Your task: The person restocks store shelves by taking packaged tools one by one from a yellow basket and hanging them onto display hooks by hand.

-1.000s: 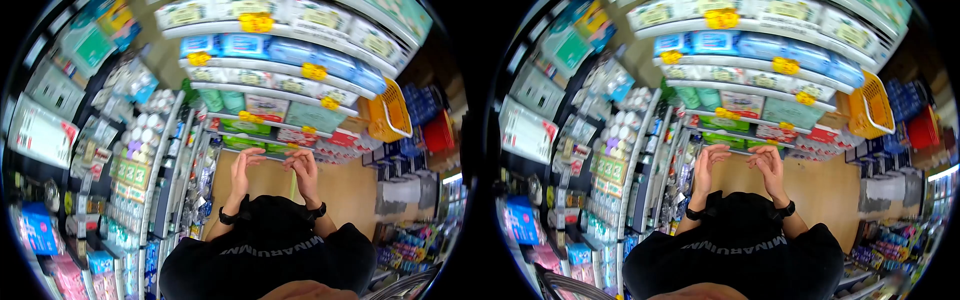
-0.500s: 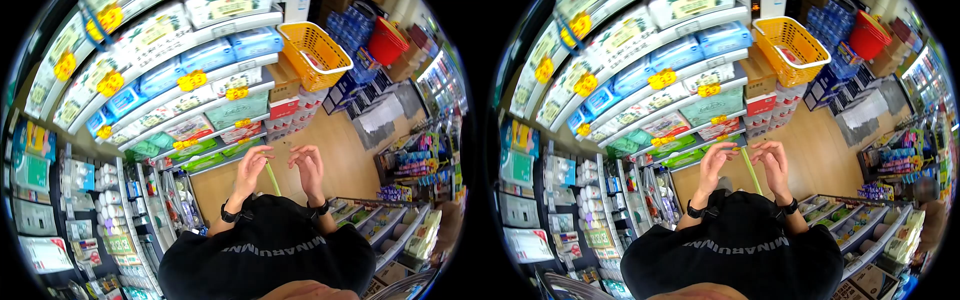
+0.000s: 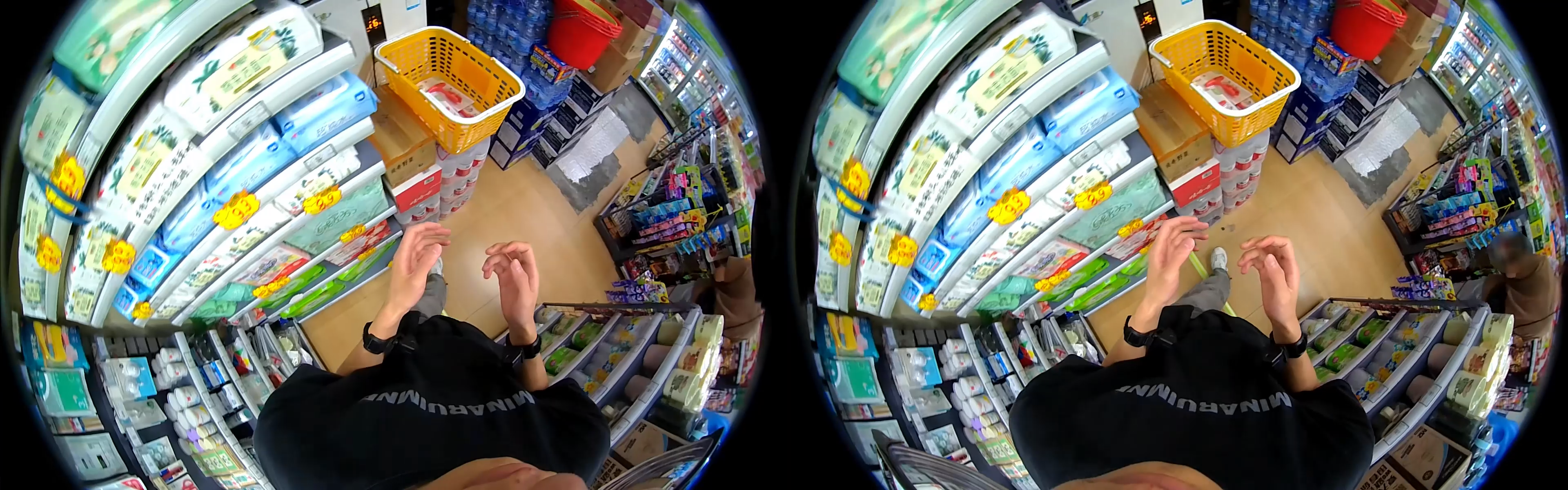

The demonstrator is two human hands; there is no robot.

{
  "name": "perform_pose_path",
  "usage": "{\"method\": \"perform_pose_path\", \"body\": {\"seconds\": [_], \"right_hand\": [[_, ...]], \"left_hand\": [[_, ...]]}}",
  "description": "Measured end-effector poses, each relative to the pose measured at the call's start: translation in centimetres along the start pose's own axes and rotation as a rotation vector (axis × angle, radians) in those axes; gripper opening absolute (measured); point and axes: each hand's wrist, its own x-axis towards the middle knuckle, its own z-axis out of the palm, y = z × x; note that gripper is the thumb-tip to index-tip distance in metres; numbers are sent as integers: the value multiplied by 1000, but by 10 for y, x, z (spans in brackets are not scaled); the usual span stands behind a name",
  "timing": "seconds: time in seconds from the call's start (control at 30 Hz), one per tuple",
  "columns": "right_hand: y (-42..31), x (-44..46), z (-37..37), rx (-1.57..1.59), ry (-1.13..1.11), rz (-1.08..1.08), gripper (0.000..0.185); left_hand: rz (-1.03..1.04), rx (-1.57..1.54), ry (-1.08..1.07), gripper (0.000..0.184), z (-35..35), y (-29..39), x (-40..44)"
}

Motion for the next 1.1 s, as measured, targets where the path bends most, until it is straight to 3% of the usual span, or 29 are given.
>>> {"method": "perform_pose_path", "body": {"seconds": [0.47, 0.53, 0.73, 0.97, 1.1], "right_hand": [[-4, 196, -51, -137, -66, 77, 22], [0, 218, -59, -10, -30, 203, 21], [15, 270, -65, -95, 26, 312, 18], [23, 344, -95, -94, -65, 290, 19], [33, 420, -100, -300, -203, 322, 19]], "left_hand": [[29, -75, 50, 42, 1, -29, 205], [20, -87, 63, 43, 1, -36, 226], [-17, -41, 75, 40, 3, -48, 272], [-69, 228, 84, 38, 6, -48, 301], [-65, 350, 138, 38, 13, -46, 317]]}}
